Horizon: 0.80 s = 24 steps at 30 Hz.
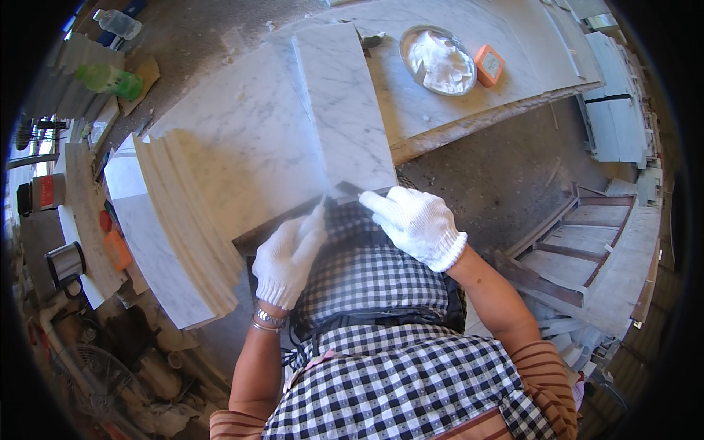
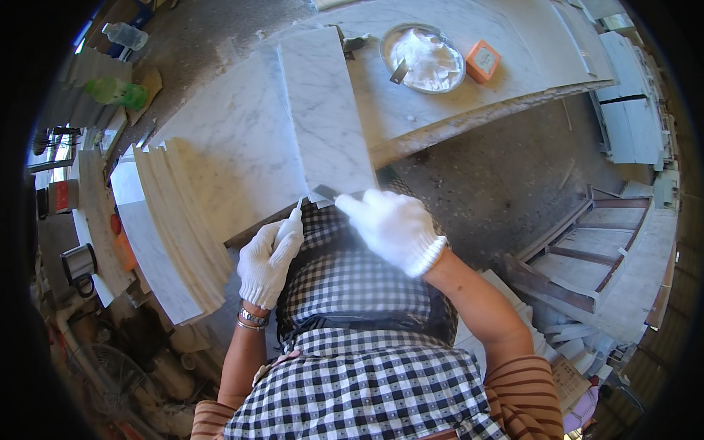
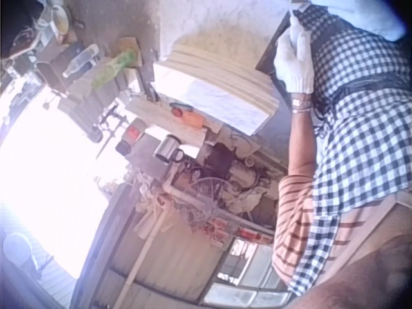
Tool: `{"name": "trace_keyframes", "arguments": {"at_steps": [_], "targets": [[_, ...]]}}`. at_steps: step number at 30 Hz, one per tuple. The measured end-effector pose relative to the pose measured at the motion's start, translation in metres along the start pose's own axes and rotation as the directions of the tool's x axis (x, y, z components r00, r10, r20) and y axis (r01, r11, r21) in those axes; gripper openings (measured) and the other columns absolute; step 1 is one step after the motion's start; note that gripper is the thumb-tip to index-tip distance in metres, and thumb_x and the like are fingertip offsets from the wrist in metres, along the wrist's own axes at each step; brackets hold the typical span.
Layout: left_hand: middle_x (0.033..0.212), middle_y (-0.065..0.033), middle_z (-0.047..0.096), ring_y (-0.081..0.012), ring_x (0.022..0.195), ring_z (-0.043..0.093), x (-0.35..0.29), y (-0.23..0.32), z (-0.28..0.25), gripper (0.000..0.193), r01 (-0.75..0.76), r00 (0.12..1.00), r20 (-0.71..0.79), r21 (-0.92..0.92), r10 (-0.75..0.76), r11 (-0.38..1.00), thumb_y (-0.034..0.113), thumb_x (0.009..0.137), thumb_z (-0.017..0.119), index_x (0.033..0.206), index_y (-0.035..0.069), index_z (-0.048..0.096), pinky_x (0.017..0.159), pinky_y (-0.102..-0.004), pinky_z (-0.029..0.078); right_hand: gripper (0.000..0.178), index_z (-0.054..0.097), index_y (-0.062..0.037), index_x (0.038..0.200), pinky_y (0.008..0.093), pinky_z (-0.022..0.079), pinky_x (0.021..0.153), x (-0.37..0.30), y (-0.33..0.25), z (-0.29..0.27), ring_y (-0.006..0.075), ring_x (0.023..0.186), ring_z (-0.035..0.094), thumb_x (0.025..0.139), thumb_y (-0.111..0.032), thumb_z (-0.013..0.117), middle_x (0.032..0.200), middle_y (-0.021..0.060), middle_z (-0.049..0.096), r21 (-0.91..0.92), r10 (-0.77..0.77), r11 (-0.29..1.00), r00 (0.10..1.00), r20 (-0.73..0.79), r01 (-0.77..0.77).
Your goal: The person applies a white paste to the edges of a rectangular tile using a small metal spatula. They repeatedly scoop paste from a metal bowl and spread it along the tile's edges, then place the tile on a workbench.
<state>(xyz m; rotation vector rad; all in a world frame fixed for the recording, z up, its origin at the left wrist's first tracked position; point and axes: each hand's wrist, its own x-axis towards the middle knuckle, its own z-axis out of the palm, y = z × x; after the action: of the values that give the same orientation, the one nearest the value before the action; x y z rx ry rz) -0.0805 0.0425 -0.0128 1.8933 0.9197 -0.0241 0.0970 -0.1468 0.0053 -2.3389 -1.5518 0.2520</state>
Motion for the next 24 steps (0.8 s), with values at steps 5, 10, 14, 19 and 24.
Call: {"name": "trace_keyframes", "arguments": {"at_steps": [5, 10, 14, 19, 24], "targets": [[0.1, -0.0173, 0.079, -0.0284, 0.095, 0.078, 0.0, 0.002, 0.0, 0.039, -0.013, 1.0, -0.003, 0.072, 0.014, 0.997, 0.036, 0.096, 0.075, 0.12, 0.005, 0.076, 0.086, -0.0361, 0.057, 0.039, 0.073, -0.0105, 0.128, 0.0368, 0.057, 0.061, -0.004, 0.001, -0.002, 0.0233, 0.071, 0.068, 0.09, -0.015, 0.077, 0.082, 0.006, 0.063, -0.014, 0.046, 0.999, 0.997, 0.068, -0.045], [0.101, -0.0181, 0.079, -0.03, 0.094, 0.078, 0.001, 0.008, 0.001, 0.039, -0.007, 1.0, 0.01, 0.032, 0.007, 0.999, 0.037, 0.097, 0.074, 0.119, 0.005, 0.076, 0.085, -0.0372, 0.058, 0.036, 0.074, -0.0102, 0.125, 0.0362, 0.058, 0.061, -0.003, 0.0, 0.001, 0.0234, 0.071, 0.068, 0.089, -0.014, 0.078, 0.084, 0.0066, 0.065, 0.026, 0.007, 1.0, 0.999, -0.045, -0.005], [0.101, -0.0187, 0.079, -0.0315, 0.096, 0.078, 0.002, 0.012, -0.001, 0.04, -0.003, 1.0, 0.01, 0.083, 0.002, 0.997, 0.039, 0.098, 0.072, 0.118, 0.004, 0.076, 0.086, -0.0376, 0.058, 0.038, 0.073, -0.0102, 0.126, 0.0355, 0.058, 0.061, -0.006, -0.001, 0.001, 0.0221, 0.07, 0.067, 0.088, -0.011, 0.078, 0.085, 0.0062, 0.066, -0.015, 0.044, 0.999, 0.989, 0.143, -0.042], [0.094, -0.0094, 0.079, -0.0138, 0.087, 0.073, 0.006, 0.012, 0.001, 0.036, -0.001, 1.0, 0.022, 0.089, -0.001, 0.996, 0.032, 0.098, 0.074, 0.118, 0.002, 0.077, 0.082, -0.0301, 0.056, 0.038, 0.073, -0.0097, 0.127, 0.0357, 0.058, 0.062, -0.005, 0.001, 0.006, 0.0234, 0.071, 0.068, 0.089, -0.011, 0.078, 0.085, 0.0065, 0.066, 0.071, 0.013, 0.997, 0.992, -0.124, -0.004], [0.093, -0.0093, 0.079, -0.014, 0.085, 0.073, 0.007, 0.014, -0.001, 0.037, 0.011, 1.0, 0.026, 0.097, -0.013, 0.995, 0.034, 0.097, 0.074, 0.116, 0.002, 0.078, 0.081, -0.0301, 0.056, 0.03, 0.07, -0.0137, 0.123, 0.0365, 0.057, 0.058, -0.008, 0.0, 0.013, 0.0223, 0.067, 0.066, 0.093, -0.017, 0.072, 0.081, 0.0048, 0.062, 0.031, 0.021, 0.999, 0.998, -0.054, -0.02]]}}
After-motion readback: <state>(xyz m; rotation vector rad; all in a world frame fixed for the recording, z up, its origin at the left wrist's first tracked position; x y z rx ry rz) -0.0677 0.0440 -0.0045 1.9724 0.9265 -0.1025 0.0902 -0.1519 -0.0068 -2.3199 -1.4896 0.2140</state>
